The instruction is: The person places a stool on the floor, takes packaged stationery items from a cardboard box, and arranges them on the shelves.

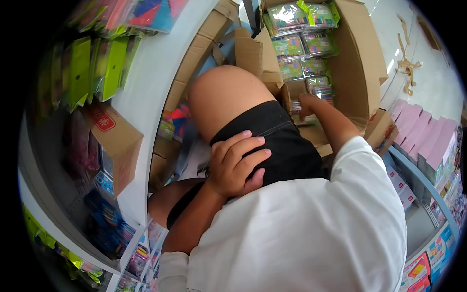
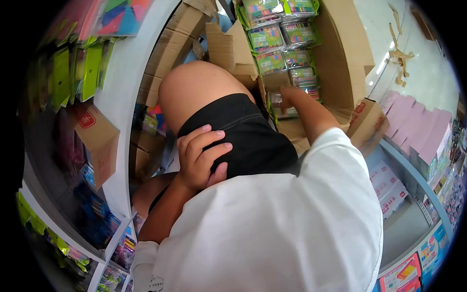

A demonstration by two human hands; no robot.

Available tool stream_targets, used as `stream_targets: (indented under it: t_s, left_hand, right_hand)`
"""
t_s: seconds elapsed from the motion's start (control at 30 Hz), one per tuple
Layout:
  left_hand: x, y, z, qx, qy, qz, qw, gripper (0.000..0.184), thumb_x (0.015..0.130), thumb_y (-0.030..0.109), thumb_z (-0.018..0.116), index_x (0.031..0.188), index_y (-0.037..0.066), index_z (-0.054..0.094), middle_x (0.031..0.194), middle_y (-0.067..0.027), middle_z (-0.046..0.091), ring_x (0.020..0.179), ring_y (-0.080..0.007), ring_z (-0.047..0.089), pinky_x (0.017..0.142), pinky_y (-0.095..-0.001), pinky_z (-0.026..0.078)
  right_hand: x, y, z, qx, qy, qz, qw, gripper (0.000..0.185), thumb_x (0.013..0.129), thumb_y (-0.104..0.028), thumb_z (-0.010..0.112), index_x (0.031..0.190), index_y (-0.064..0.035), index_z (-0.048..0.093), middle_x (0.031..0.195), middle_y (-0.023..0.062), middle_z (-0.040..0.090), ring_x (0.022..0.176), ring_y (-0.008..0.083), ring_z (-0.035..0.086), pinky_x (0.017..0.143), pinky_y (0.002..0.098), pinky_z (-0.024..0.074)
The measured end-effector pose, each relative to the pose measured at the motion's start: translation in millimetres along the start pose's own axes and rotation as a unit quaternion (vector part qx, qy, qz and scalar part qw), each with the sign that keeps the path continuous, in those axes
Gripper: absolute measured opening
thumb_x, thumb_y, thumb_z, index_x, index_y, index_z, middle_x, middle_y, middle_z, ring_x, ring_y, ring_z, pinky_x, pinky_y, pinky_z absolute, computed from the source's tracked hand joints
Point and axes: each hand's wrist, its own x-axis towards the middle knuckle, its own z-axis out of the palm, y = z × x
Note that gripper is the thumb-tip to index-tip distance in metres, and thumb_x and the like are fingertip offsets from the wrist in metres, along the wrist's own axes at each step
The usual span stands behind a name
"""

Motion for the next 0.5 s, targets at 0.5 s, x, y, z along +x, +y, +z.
stream_targets:
  t_s: [0.5]
  left_hand:
    - [2.6,56.1,-41.1,-0.484,0.103,-0.235,0.837,0.073,0.09,0.044,0.069,0.144,0.004,0.04,0.141,-0.0162,0.049,0.121,-0.0272,0.056,0.099,-0.0389,0.045]
  right_hand:
    - [-389.3,-123.4,-116.9,0.599,0.124,-0.32,0.723,0.059,0.08,-0.025,0.079,0.129,0.0012,0.059,0.116,0.0116,0.068,0.106,0.023,0.067,0.091,0.0385,0.0554]
